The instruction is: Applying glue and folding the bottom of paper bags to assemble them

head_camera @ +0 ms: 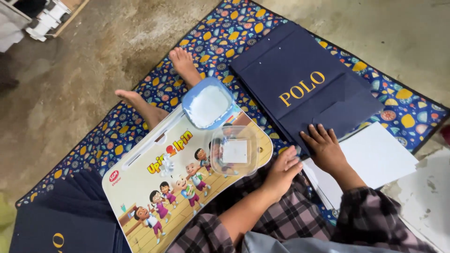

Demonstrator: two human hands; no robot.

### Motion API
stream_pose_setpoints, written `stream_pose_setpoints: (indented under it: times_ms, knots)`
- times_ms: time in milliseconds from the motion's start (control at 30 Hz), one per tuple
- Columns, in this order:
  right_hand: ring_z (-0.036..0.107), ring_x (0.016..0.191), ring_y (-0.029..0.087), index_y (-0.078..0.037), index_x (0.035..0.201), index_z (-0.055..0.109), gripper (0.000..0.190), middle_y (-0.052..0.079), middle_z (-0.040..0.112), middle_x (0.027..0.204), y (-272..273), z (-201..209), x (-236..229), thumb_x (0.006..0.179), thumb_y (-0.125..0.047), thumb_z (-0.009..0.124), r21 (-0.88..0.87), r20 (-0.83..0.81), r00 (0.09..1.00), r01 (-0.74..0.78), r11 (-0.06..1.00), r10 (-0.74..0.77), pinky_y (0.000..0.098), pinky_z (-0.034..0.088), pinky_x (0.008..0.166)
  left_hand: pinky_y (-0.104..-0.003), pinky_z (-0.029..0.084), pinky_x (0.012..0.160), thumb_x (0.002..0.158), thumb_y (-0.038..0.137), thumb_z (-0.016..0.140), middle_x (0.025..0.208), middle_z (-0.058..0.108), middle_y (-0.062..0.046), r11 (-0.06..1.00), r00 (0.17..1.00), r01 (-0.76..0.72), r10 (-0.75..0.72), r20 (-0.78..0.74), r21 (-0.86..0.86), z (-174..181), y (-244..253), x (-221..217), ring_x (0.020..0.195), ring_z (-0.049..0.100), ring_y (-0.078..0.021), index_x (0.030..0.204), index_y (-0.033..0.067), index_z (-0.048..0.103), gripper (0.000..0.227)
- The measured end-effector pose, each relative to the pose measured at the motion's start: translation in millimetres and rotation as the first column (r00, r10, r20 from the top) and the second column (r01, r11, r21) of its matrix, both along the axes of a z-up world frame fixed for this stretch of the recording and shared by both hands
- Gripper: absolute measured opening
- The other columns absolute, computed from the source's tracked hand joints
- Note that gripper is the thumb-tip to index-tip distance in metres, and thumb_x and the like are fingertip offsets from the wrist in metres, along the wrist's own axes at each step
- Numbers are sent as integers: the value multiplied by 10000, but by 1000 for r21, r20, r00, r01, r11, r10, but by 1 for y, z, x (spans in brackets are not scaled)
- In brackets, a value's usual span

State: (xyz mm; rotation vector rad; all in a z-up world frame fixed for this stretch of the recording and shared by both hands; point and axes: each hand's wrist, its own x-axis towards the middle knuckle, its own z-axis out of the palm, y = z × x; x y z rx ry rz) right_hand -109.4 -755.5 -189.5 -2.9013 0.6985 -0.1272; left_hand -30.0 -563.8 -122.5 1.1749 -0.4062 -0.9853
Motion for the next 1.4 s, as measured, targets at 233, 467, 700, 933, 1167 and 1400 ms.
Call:
stream_pose_setpoints:
  times_ms: [233, 467, 700, 933, 1167, 1400]
  knots:
    - [531, 1430, 326, -347, 1483, 576, 727, 49, 589, 1523, 16, 66, -13, 783, -220, 726, 143, 102, 993, 52, 988, -67, 591, 447, 1139, -732, 222, 1135, 1068, 512, 619, 1648, 89, -318, 983, 940, -8, 70, -333, 184, 13, -30, 9, 1423, 328, -577, 1656, 151, -26, 944]
    - [417, 1478, 319, -256, 1544, 465, 981, 116, 443, 1602, 53, 124, -62, 718, -707, 739, 477, 134, 980, -193, 858, 145, 469, 374, 1152, -328, 506, 1026, 846, 163, 619, 1300, 665, -108, 917, 982, -184, 187, 27, 354, 37, -45, 13, 1146, 645, -206, 1369, 133, 476, 543]
    - [393, 1481, 360, -62, 1527, 473, 649, 199, 488, 1545, 5, 24, -73, 1053, -499, 394, 665, 459, 710, 125, 737, -534, 501, 315, 1189, -437, 492, 1015, 872, 193, 517, 1288, 661, -195, 978, 855, -47, -65, 514, 201, 55, -34, 0, 1154, 648, -362, 1444, 85, 468, 584]
    - [402, 1337, 221, -81, 1546, 350, 555, 167, 435, 1498, 13, 17, -71, 1125, -441, 314, 896, 342, 423, 122, 426, -839, 363, 325, 1124, -459, 441, 1106, 1011, 219, 462, 1391, 607, -261, 988, 560, 123, -148, 815, 95, 113, 24, -8, 1289, 585, -425, 1500, 53, 442, 517]
    - [395, 1302, 351, 96, 1499, 331, 430, 292, 402, 1444, 86, 139, -37, 1163, -167, 279, 545, 758, 493, -119, 830, -427, 448, 313, 1141, -398, 349, 1262, 1053, 180, 475, 1531, 512, -218, 999, 546, -27, 54, 836, -47, 181, 136, 15, 1450, 501, -345, 1515, 39, 409, 487]
    - [424, 1307, 172, -51, 1653, 275, 614, 103, 430, 1364, 150, 173, 6, 1071, -21, 467, 637, 762, 485, -445, 630, -428, 332, 323, 1225, -365, 481, 1045, 961, 228, 633, 1240, 704, -129, 807, 501, -580, 463, 731, -113, 186, 271, 21, 1133, 666, -247, 1303, 49, 613, 386]
